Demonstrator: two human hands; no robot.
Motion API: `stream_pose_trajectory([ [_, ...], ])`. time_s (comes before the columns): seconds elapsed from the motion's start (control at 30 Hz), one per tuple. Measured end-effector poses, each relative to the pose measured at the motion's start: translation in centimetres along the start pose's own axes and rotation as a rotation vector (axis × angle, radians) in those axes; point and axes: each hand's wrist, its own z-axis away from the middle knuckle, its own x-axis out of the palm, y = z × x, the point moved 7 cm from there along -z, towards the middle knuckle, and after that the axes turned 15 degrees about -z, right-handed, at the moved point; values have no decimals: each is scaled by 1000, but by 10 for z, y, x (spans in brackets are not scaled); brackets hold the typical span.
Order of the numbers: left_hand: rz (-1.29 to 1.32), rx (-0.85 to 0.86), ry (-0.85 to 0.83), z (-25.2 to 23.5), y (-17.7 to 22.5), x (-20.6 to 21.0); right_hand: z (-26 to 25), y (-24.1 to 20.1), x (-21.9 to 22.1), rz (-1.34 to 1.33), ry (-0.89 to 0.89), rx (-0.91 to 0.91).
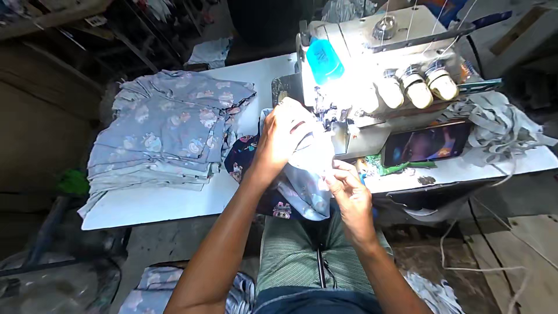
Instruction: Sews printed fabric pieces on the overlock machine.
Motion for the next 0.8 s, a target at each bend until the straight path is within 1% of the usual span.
stream_pose_trajectory([
  [0.13, -84, 15, -110, 2, 0, -4, 1, -1, -4, -161, -60, 62],
  [0.2, -140, 19, -139, 2, 2, -6, 4, -3, -2, -192, -93, 93],
  [0.3, -193, -1, -172, 3, 7, -9, 6, -7, -1, -218, -89, 105],
  [0.47, -275, -52, -140, -6, -2, -3, 7, -15, -5, -194, -46, 82],
  [0.53, -310, -79, -143, -4, -1, -2, 6, -17, -4, -205, -55, 82],
  [0.6, -331, -86, -105, -1, -1, -2, 6, -19, -2, -191, -72, 66],
  [0.73, -299, -41, -59, 8, 10, -5, 9, -27, 1, -86, -72, 2],
  [0.8, -289, -109, -61, -1, 3, 3, 6, -31, 3, -14, -62, -39],
])
